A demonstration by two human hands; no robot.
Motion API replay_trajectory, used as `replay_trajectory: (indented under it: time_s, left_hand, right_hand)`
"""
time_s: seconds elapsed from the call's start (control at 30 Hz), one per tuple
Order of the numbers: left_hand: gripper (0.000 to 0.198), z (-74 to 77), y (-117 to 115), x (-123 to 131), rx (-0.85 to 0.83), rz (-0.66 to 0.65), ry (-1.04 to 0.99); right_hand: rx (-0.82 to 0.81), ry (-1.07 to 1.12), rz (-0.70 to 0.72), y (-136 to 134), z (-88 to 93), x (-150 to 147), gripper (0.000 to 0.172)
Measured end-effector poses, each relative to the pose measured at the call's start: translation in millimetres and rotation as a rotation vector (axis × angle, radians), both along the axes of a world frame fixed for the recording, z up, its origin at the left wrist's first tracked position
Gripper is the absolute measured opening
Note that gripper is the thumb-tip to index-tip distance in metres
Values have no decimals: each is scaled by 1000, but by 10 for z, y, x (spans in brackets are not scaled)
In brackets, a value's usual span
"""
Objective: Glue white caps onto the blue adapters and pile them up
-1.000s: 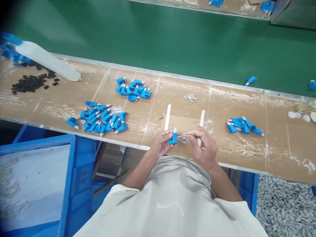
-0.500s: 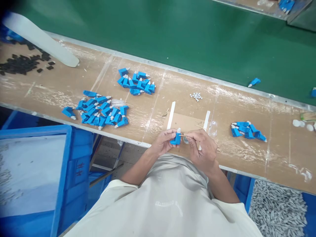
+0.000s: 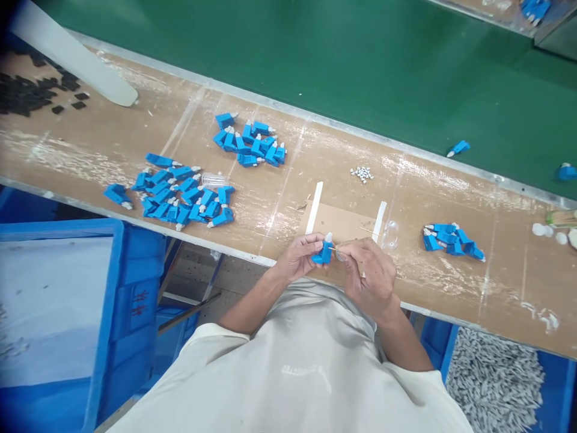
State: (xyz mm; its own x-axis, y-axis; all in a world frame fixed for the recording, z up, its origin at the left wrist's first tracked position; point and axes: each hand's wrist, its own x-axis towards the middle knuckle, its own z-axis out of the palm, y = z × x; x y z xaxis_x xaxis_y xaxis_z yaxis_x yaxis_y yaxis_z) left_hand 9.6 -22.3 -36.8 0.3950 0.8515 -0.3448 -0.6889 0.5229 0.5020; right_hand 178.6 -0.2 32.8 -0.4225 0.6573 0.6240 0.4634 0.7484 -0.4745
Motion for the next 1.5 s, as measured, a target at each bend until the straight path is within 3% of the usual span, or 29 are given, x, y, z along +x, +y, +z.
replay_trajectory:
  time_s: [0.37, 0.57, 0.7, 0.83, 0.9, 0.97, 1.1, 1.23, 1.37, 1.5]
  left_hand:
    - [50, 27, 1, 12, -54, 40, -16]
    - [50, 25, -11, -13, -70, 46, -3]
    - [51, 37, -9, -17, -74, 63, 6]
    - [48, 45, -6, -9, -76, 82, -18]
    - [46, 42, -15, -4, -78, 90, -37]
    - [44, 34, -32, 3, -83, 99, -47]
    - [44, 9, -59, 27, -75, 100, -40]
    - [47, 7, -62, 59, -69, 110, -46]
    - [47, 21, -61, 70, -83, 131, -34]
    - [46, 37, -59, 68, -76, 143, -43]
  right_hand:
    - [-31, -4, 26, -19, 24, 7, 25]
    - [-225, 165, -137, -35, -21, 202, 18]
    - [-284, 37, -153, -35, -128, 278, 13]
    - [-333, -89, -125, -3, -182, 320, 23]
    - [-326, -130, -188, 175, -161, 405, 29]
    - [-285, -195, -304, 543, -125, 543, 29]
    - [-270, -420, -625, 1696, -70, 835, 37]
    - [-459, -619, -884, 2661, -132, 883, 60]
    - [-566, -652, -936, 2999, -202, 825, 51]
    - [-526, -671, -848, 2919, -116, 980, 41]
